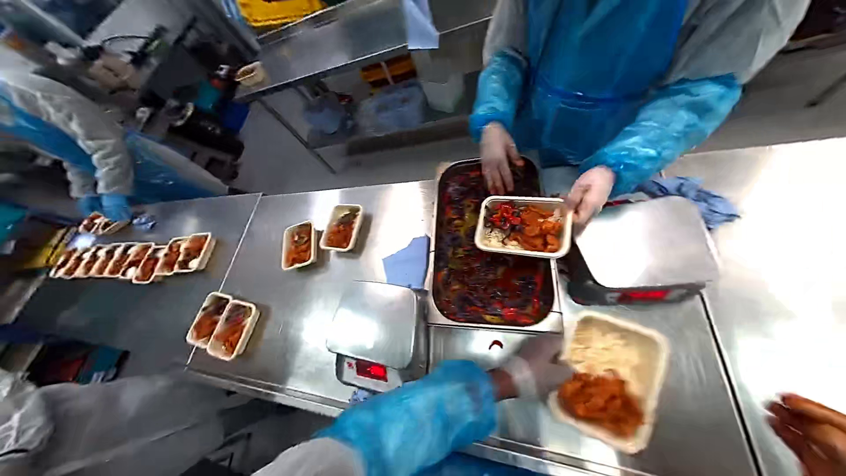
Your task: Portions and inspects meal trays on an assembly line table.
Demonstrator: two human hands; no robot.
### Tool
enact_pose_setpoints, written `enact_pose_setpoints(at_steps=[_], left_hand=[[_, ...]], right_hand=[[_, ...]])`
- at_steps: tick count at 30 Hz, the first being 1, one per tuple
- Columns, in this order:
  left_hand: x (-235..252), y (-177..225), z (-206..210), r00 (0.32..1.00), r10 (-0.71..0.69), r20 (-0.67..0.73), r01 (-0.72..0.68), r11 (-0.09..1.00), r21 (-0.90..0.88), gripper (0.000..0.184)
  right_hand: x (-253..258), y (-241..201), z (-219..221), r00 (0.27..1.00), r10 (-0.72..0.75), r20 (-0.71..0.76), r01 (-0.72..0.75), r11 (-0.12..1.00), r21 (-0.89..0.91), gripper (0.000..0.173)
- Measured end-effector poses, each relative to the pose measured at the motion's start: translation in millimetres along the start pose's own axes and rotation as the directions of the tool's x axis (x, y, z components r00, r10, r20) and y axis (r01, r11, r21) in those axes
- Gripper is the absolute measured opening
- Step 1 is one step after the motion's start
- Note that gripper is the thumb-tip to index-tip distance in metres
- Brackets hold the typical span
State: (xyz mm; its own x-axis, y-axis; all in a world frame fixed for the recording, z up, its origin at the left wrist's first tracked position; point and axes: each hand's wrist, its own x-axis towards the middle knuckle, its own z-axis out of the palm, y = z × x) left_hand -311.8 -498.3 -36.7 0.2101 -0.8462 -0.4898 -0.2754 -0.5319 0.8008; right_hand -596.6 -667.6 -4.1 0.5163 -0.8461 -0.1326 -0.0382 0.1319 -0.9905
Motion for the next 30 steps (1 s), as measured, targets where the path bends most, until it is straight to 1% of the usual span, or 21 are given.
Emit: enact_pose_setpoints(at_steps=[1,2,4,5,6,8,9,11,13,15,16,19,22,25,27,28,30], left_hand=[[-38.3,-20.8,-31.8,0.998,-0.054,-0.031,0.054,0.999,-0.004,0.04],[-75.4,-40.1,-61.2,0.99,-0.122,-0.063,0.122,0.992,-0.012,0.042],[-141.7,-81.1,-109.6,0.958,-0.243,-0.152,0.239,0.97,-0.04,0.043],[-168.4,-104.4,-128.5,0.935,-0.279,-0.218,0.276,0.96,-0.047,0.042],[-190.8,-128.0,-145.0,0.909,-0.309,-0.279,0.305,0.95,-0.061,0.042],[-228.0,-168.3,-175.4,0.86,-0.344,-0.377,0.331,0.938,-0.102,0.032],[-242.4,-183.7,-188.5,0.838,-0.356,-0.413,0.334,0.934,-0.128,0.028],[-262.0,-209.2,-211.0,0.806,-0.373,-0.46,0.335,0.927,-0.166,0.024],[-272.2,-233.2,-227.8,0.797,-0.351,-0.491,0.299,0.937,-0.184,0.021],[-275.9,-254.3,-242.6,0.809,-0.304,-0.503,0.242,0.952,-0.185,0.021],[-275.8,-263.0,-250.2,0.82,-0.289,-0.495,0.224,0.956,-0.188,0.022],[-268.2,-278.7,-276.2,0.847,-0.298,-0.441,0.231,0.952,-0.199,0.021],[-259.4,-282.7,-295.4,0.863,-0.285,-0.418,0.236,0.958,-0.165,0.021],[-262.7,-277.9,-306.6,0.872,-0.219,-0.438,0.148,0.97,-0.192,0.026],[-273.4,-280.0,-309.2,0.848,-0.207,-0.488,0.088,0.963,-0.256,0.027],[-280.7,-285.1,-308.2,0.822,-0.211,-0.529,0.049,0.952,-0.303,0.029],[-295.9,-305.3,-300.4,0.741,-0.263,-0.618,-0.007,0.917,-0.399,0.03]], right_hand=[[17.5,9.1,25.8,0.99,0.003,0.139,0.003,0.999,-0.041,0.024],[31.6,17.1,58.2,0.971,0.022,0.239,0.0,0.996,-0.092,0.026],[51.4,28.6,134.8,0.92,0.108,0.377,-0.017,0.971,-0.238,0.029],[59.8,34.7,172.1,0.894,0.169,0.415,-0.019,0.94,-0.341,0.028],[68.4,42.7,205.7,0.882,0.212,0.42,0.011,0.883,-0.469,0.026],[87.2,67.0,257.3,0.888,0.257,0.382,0.113,0.683,-0.721,0.029],[96.5,79.0,273.9,0.893,0.274,0.358,0.145,0.578,-0.803,0.033],[115.7,96.7,297.2,0.906,0.324,0.272,0.137,0.382,-0.914,0.042],[127.4,109.2,311.2,0.918,0.351,0.185,0.105,0.235,-0.966,0.058],[129.2,120.4,321.4,0.908,0.396,0.137,0.079,0.158,-0.984,0.074],[127.3,125.4,326.1,0.895,0.429,0.121,0.073,0.127,-0.989,0.078],[118.1,130.1,346.9,0.87,0.485,0.09,0.06,0.078,-0.995,0.067],[97.8,129.2,379.5,0.876,0.482,0.01,0.01,0.003,-1.0,0.069],[83.2,129.5,404.1,0.897,0.441,0.012,0.027,-0.028,-0.999,0.064],[82.8,129.2,406.8,0.901,0.428,0.068,0.084,-0.017,-0.996,0.045],[85.5,128.0,403.9,0.898,0.429,0.093,0.099,0.008,-0.995,0.037],[93.0,118.7,394.4,0.889,0.436,0.141,0.119,0.078,-0.99,0.031]])
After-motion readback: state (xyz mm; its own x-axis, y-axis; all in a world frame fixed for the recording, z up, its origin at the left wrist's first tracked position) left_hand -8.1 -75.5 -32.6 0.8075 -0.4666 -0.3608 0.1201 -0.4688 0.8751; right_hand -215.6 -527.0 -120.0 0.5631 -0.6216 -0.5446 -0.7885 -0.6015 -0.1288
